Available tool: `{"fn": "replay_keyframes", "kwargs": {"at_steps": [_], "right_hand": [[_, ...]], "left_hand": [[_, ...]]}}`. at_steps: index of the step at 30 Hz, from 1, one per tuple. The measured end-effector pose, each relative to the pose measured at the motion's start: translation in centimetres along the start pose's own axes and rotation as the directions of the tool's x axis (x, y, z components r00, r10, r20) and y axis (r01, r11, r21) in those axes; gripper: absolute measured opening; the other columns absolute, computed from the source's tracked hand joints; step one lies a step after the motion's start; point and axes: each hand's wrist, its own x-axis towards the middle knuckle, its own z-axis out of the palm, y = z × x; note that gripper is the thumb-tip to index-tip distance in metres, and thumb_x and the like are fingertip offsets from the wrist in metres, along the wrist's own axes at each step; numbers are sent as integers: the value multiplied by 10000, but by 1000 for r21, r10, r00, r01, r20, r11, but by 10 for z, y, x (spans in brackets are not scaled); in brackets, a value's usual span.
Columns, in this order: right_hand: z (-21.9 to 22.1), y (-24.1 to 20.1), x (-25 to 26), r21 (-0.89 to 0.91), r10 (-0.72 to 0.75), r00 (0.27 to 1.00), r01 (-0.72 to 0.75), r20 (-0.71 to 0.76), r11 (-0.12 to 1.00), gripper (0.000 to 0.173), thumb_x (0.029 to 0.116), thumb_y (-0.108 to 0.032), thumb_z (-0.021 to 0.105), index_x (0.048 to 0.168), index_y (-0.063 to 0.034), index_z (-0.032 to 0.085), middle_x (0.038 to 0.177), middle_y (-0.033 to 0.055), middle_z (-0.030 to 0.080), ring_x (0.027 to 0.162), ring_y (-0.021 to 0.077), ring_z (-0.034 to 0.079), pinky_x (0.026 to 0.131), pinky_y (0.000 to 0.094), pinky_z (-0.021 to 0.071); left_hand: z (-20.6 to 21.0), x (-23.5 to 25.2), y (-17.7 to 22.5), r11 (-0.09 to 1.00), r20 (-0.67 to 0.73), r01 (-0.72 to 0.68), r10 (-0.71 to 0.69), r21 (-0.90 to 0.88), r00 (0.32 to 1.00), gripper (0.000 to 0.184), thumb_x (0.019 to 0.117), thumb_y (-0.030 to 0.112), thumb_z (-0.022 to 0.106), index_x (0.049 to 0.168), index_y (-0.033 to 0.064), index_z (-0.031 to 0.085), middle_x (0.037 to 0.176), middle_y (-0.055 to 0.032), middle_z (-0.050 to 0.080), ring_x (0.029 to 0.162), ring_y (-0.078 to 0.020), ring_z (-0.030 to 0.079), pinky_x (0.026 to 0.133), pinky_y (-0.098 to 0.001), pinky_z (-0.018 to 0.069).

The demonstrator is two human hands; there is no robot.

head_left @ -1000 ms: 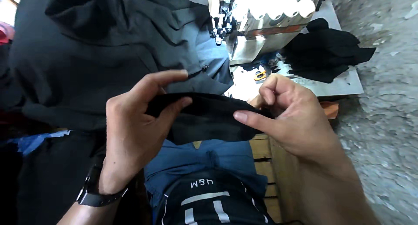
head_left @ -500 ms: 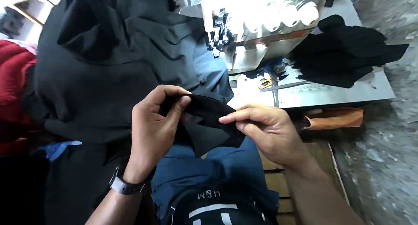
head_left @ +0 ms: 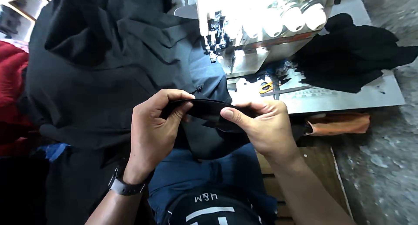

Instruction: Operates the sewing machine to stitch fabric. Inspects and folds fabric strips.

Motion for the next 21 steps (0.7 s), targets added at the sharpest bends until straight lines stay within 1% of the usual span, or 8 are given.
{"fn": "replay_keyframes", "kwargs": {"at_steps": [3, 5, 6, 8, 12, 15, 18, 21], "right_hand": [[2, 1, -1, 27, 0, 999, 1, -32, 1000, 151, 800, -105, 870, 932, -90, 798, 837, -1, 761, 739, 69, 712, 662, 214, 618], [1, 0, -1, 66, 41, 999, -41, 1, 997, 220, 794, -117, 873, 1000, -79, 808, 884, 17, 777, 782, 82, 732, 697, 222, 630], [0, -1, -1, 76, 47, 999, -48, 16, 996, 222, 795, -113, 870, 1006, -76, 811, 895, 21, 783, 797, 85, 740, 713, 228, 637], [0, -1, -1, 67, 27, 1000, -28, 4, 997, 169, 794, -104, 869, 952, -83, 810, 851, 10, 773, 754, 78, 726, 686, 224, 630], [3, 3, 1, 91, -31, 999, 35, -45, 995, 174, 783, -51, 867, 939, -71, 793, 873, 15, 765, 771, 86, 722, 700, 234, 632], [5, 4, 2, 114, 2, 999, 4, -50, 993, 164, 789, -55, 864, 938, -73, 797, 856, 20, 762, 758, 90, 719, 689, 239, 632], [6, 6, 5, 140, 34, 998, -27, -50, 990, 119, 819, -76, 851, 927, -65, 803, 818, 30, 758, 718, 85, 711, 661, 235, 624], [3, 5, 7, 92, 51, 999, -49, -12, 995, 122, 809, -89, 858, 918, -72, 808, 815, 22, 761, 723, 84, 716, 655, 224, 625]], "left_hand": [[1, 0, -1, 1000, -3, 19, -19, -20, 1000, 157, 945, 11, 692, 1096, 56, 697, 942, 35, 725, 693, -34, 670, 604, -176, 596], [1, 1, -1, 999, -4, 28, -28, -32, 1000, 158, 941, 11, 698, 1093, 56, 699, 934, 37, 727, 678, -31, 667, 589, -175, 592], [1, 1, -1, 999, 0, 33, -33, -40, 999, 155, 941, 13, 700, 1090, 55, 699, 929, 35, 727, 672, -34, 667, 583, -176, 592], [0, 2, -1, 997, 11, 43, -42, -58, 999, 145, 941, 18, 704, 1082, 53, 703, 920, 30, 726, 667, -41, 667, 577, -182, 591], [0, 5, -2, 996, 35, 51, -48, -70, 998, 140, 938, 3, 707, 1073, 38, 705, 943, 1, 744, 728, -81, 715, 643, -227, 637], [0, 8, -3, 998, 34, 41, -39, -51, 999, 129, 944, 12, 704, 1071, 36, 707, 927, 7, 746, 725, -78, 718, 645, -227, 640], [-1, 11, -7, 999, 17, 39, -38, -29, 999, 101, 953, 37, 703, 1053, 46, 710, 899, 21, 738, 681, -61, 695, 595, -209, 619], [-1, 18, -11, 1000, 20, 24, -24, 4, 999, 102, 954, 41, 706, 1055, 42, 709, 919, 24, 735, 702, -48, 695, 617, -194, 617]]}}
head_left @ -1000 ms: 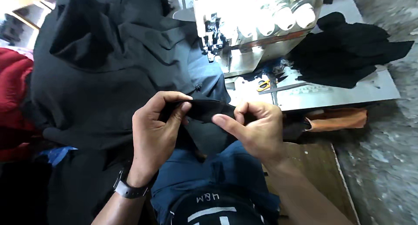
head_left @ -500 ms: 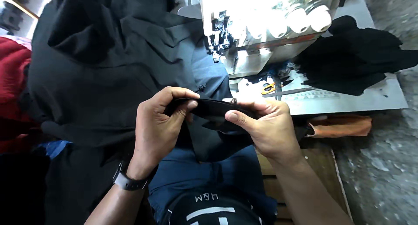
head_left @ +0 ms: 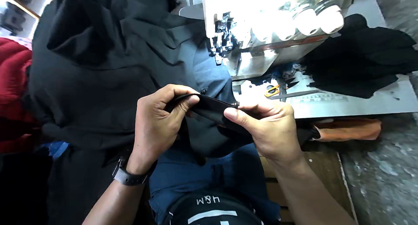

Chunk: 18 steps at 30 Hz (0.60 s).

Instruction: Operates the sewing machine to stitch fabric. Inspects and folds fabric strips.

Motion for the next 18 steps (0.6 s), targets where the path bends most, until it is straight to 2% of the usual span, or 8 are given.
{"fn": "replay_keyframes", "kwargs": {"at_steps": [3, 5, 11, 18], "right_hand": [[-13, -8, 4, -90, 110, 983, -98, 149, 991, 160, 817, -126, 851, 965, -89, 803, 793, -2, 764, 681, 61, 710, 625, 192, 611], [-20, -13, 6, -121, 166, 962, -142, 216, 982, 167, 842, -146, 831, 995, -89, 796, 790, -4, 766, 674, 59, 714, 627, 185, 612], [-28, -17, 8, -208, 163, 971, -125, 174, 970, 106, 834, -208, 846, 861, -123, 790, 720, -34, 748, 624, 24, 689, 569, 159, 585], [-28, -15, 8, -229, 127, 977, -86, 171, 970, 62, 874, -173, 801, 898, -117, 790, 748, -35, 755, 651, 31, 701, 594, 164, 597]], "left_hand": [[-5, 11, -1, 997, 4, -8, 7, 76, 1000, 127, 947, 56, 719, 1074, 54, 710, 964, 42, 734, 753, -25, 698, 668, -176, 615], [-8, 18, -3, 996, -7, -5, 6, 92, 1000, 149, 936, 59, 735, 1083, 58, 713, 985, 40, 734, 742, -29, 695, 646, -175, 609], [-6, 28, -11, 996, -39, -7, 11, 90, 999, 153, 941, 75, 737, 1091, 63, 709, 972, 46, 728, 726, -22, 688, 633, -167, 600], [-4, 33, -13, 996, -26, -21, 23, 91, 999, 156, 945, 69, 729, 1098, 61, 697, 999, 42, 719, 748, -19, 691, 642, -166, 603]]}}
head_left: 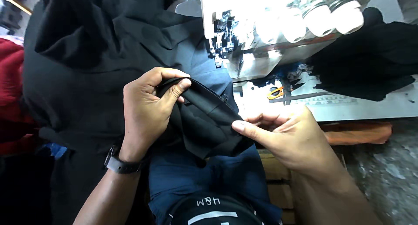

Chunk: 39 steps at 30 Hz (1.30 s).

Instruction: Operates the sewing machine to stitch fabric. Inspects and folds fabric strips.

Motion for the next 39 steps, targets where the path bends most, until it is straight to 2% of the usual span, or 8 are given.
{"fn": "replay_keyframes", "kwargs": {"at_steps": [8, 13, 16, 21, 26, 30, 33, 39], "right_hand": [[17, 2, 5, 100, -114, 992, 118, -45, 988, 100, 935, -165, 752, 928, -73, 790, 831, -39, 759, 735, 6, 702, 669, 153, 605], [25, 34, 38, 63, 30, 980, -18, -198, 998, 152, 885, -201, 787, 1014, -145, 729, 697, -87, 691, 584, 0, 634, 530, 144, 536], [22, 49, 48, 128, 151, 979, -134, -140, 983, 291, 896, -259, 786, 1137, -147, 667, 651, -86, 659, 533, 14, 599, 491, 154, 502], [16, 53, 49, 270, 175, 982, -152, -64, 951, 120, 887, -202, 789, 920, -106, 724, 649, -72, 685, 529, -5, 603, 484, 131, 501], [16, 53, 42, 249, 148, 985, -122, -91, 961, 138, 878, -210, 794, 940, -119, 711, 677, -90, 684, 572, -24, 612, 514, 115, 506], [20, 63, 45, 111, 30, 984, -11, -173, 994, 152, 887, -297, 777, 849, -170, 702, 851, -79, 619, 776, -2, 571, 642, 118, 465], [20, 62, 50, 194, 14, 993, 8, -115, 981, 159, 908, -208, 752, 793, -140, 665, 985, -5, 695, 907, 56, 653, 731, 163, 548], [27, 50, 35, 146, 61, 994, -46, -96, 988, 164, 843, -167, 772, 812, -171, 612, 773, -85, 655, 616, -35, 576, 506, 104, 468]], "left_hand": [[-18, 13, 4, 989, -9, -113, 115, 98, 993, 140, 974, 87, 689, 1114, 72, 697, 1037, 76, 725, 827, 4, 686, 715, -165, 594], [18, 60, -14, 885, -38, -280, 316, 372, 948, 148, 949, 106, 726, 1082, 45, 707, 1015, -12, 723, 904, -34, 679, 779, -196, 553], [41, 72, -37, 899, -27, -290, 315, 327, 949, 164, 938, 88, 739, 1084, 31, 691, 1017, -35, 722, 947, -64, 689, 818, -222, 564], [50, 74, -57, 934, -55, -306, 321, 186, 945, 177, 895, 0, 745, 1053, -14, 666, 1006, -66, 724, 949, -101, 702, 839, -253, 584], [48, 72, -60, 931, -38, -310, 322, 191, 946, 162, 898, 18, 750, 1034, -2, 663, 1003, -66, 736, 956, -102, 710, 853, -249, 583], [48, 73, -60, 926, -23, -299, 312, 231, 950, 159, 904, 52, 760, 1027, -2, 675, 999, -64, 728, 956, -92, 695, 851, -240, 565], [48, 75, -59, 917, -13, -293, 307, 273, 951, 148, 909, 68, 758, 1025, 7, 688, 984, -50, 717, 946, -74, 681, 842, -228, 553], [39, 67, -49, 904, 67, -262, 254, 337, 965, 132, 907, 110, 771, 1006, 33, 729, 985, -50, 739, 936, -93, 695, 829, -257, 562]]}}
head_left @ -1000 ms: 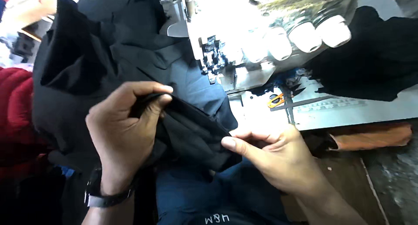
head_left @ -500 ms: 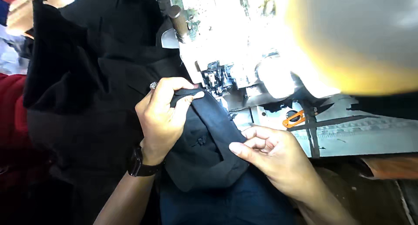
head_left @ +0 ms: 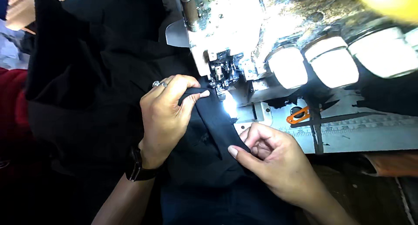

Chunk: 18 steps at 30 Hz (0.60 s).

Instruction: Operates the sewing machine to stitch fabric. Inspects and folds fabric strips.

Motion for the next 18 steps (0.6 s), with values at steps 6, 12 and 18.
{"fn": "replay_keyframes", "kwargs": {"at_steps": [6, 12, 18], "right_hand": [[-9, -14, 6, -302, -116, 976, 168, 182, 938, 403, 932, -290, 684, 1334, -273, 672, 887, -135, 668, 708, -61, 606, 596, 106, 522], [-9, -17, 9, -238, -13, 985, 54, 169, 970, 591, 909, -322, 695, 1486, -323, 569, 805, -153, 636, 626, -59, 565, 525, 107, 484], [-11, -23, 26, -188, 25, 999, -18, 38, 982, 656, 876, -279, 751, 1495, -270, 533, 721, -133, 634, 577, -20, 579, 503, 116, 481]], "left_hand": [[-17, 16, 19, 988, 223, 65, -96, 142, 970, 155, 914, 173, 769, 1023, 87, 702, 917, -63, 703, 828, -174, 676, 711, -368, 531], [13, 8, 7, 960, 78, 197, -216, 198, 973, 219, 1005, 308, 632, 1139, 142, 681, 1097, -40, 631, 1072, -222, 580, 880, -468, 429], [29, 43, -14, 963, 80, 210, -226, 169, 971, 303, 847, 243, 698, 1138, 157, 695, 1156, -20, 671, 1154, -189, 586, 917, -544, 376]]}}
